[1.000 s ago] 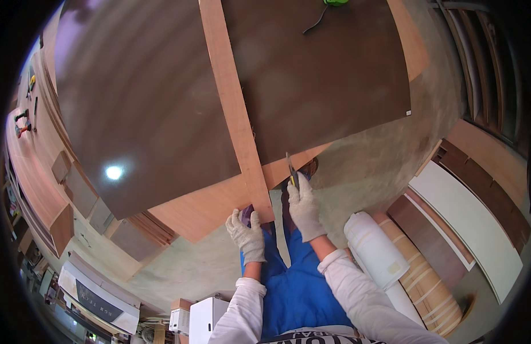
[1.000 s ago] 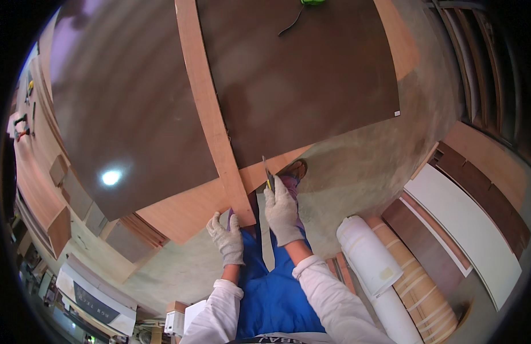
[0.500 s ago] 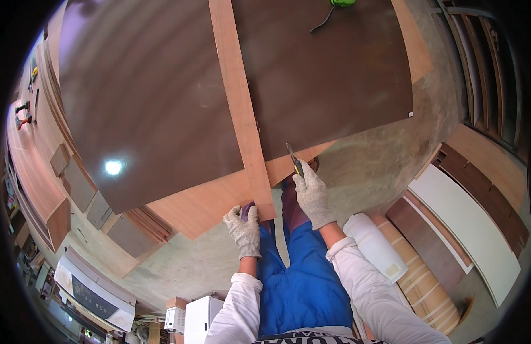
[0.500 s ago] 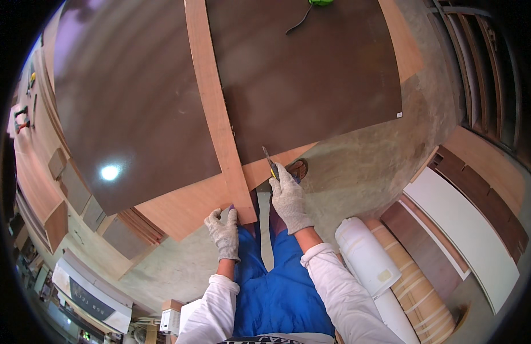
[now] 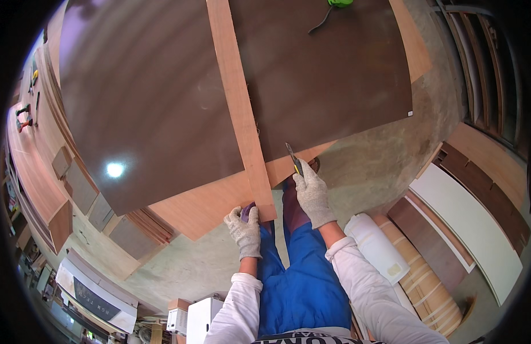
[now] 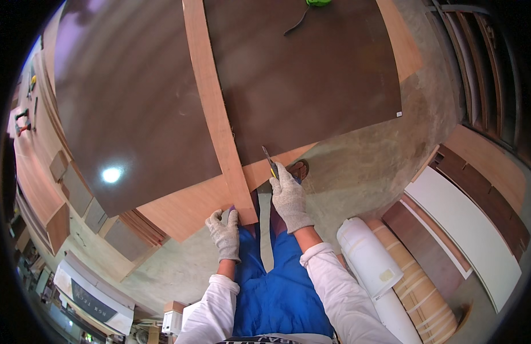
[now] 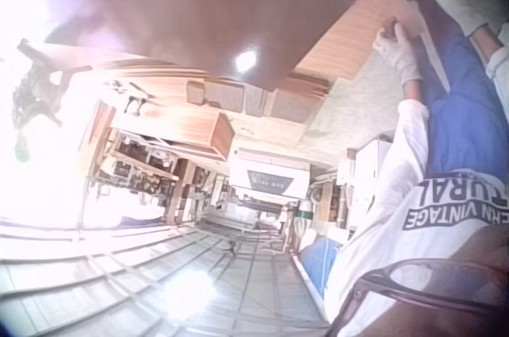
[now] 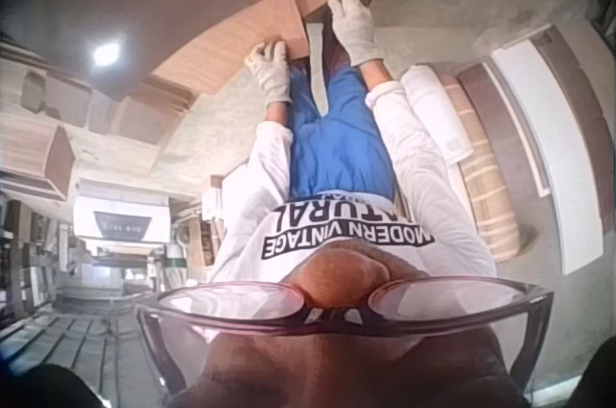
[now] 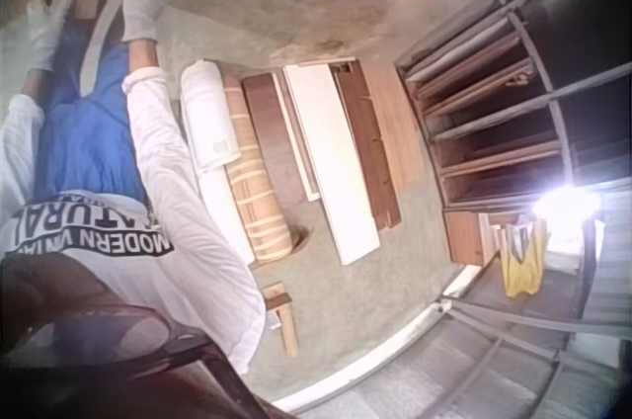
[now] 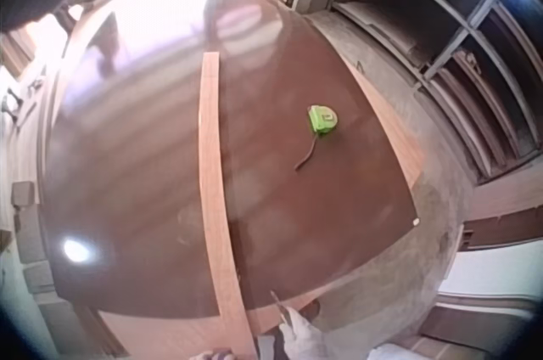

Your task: The person measures a large brown laminate sheet using a tape measure and a pencil, then uses a wooden board as a straight edge to cut a line across the sheet with a utility knife.

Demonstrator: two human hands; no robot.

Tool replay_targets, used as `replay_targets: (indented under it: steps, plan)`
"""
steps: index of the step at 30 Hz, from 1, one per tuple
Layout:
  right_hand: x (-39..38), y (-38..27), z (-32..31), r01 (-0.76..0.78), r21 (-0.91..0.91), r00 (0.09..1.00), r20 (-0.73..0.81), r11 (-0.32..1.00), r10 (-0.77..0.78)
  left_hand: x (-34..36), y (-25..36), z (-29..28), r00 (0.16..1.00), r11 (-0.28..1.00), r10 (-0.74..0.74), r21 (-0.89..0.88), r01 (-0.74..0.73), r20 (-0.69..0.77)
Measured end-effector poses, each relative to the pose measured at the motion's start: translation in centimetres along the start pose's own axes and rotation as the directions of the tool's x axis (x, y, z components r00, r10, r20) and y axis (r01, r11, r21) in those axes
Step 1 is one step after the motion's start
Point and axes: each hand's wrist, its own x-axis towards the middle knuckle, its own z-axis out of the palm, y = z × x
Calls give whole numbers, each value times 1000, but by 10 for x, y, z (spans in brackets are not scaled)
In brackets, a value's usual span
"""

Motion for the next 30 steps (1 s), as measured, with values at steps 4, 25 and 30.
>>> replay_targets:
  steps: [4,25,30]
  plan:
    - [2,0,-3,135,-124,987,-72,983,-144,-1,6,2,1000,1000,17,2,-17,-1]
    - [45,-72,-60,205,-468,963,255,859,-91,-16,118,65,973,932,225,279,-233,60]
    - [49,-74,-57,76,-445,958,280,892,58,-17,124,70,967,921,232,297,-252,101]
